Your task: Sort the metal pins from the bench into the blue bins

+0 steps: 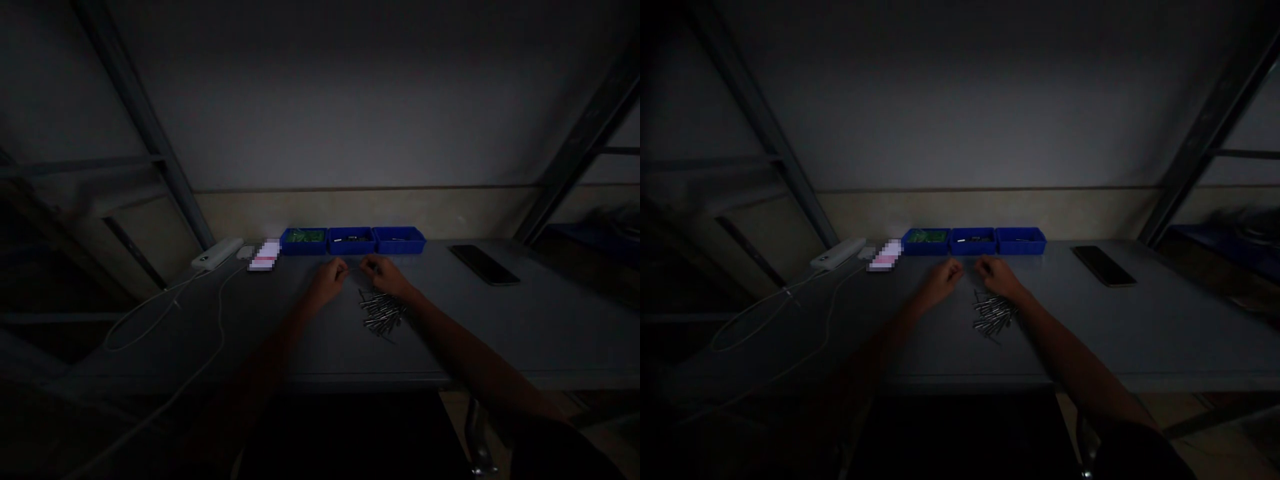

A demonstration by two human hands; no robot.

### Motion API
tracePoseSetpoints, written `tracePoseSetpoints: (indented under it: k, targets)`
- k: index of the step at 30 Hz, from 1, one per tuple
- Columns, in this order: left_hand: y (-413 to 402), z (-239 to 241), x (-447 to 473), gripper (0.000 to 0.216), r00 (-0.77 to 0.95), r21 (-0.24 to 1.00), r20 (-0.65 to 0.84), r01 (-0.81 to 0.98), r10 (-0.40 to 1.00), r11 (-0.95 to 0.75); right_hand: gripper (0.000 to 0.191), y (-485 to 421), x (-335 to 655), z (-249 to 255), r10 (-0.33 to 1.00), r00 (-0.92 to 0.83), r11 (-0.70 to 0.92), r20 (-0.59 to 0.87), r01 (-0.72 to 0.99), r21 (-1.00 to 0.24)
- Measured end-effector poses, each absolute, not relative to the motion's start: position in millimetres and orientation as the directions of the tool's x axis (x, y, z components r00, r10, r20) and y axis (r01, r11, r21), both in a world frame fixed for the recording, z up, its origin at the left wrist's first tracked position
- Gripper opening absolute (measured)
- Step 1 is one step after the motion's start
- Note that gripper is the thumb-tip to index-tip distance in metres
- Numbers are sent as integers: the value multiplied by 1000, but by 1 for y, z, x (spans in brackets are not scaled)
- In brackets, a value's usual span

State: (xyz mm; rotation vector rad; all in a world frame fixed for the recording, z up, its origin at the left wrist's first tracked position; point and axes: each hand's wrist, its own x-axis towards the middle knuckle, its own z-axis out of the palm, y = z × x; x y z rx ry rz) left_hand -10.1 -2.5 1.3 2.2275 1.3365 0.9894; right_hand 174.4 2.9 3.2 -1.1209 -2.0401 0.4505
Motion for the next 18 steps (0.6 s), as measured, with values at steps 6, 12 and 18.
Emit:
tracePoseSetpoints:
  k: [6,12,18]
  targets:
    - [-6,6,-9,15,291,592,386,649,875,-477,15,0,174,4,811,-345,582,472,547,-601]
    - [-6,5,-8,29,342,590,367,634,865,-500,11,0,174,4,804,-368,592,467,561,-578]
    - [-9,3,-10,28,361,573,281,680,889,-457,23,5,181,11,841,-289,535,458,572,-622]
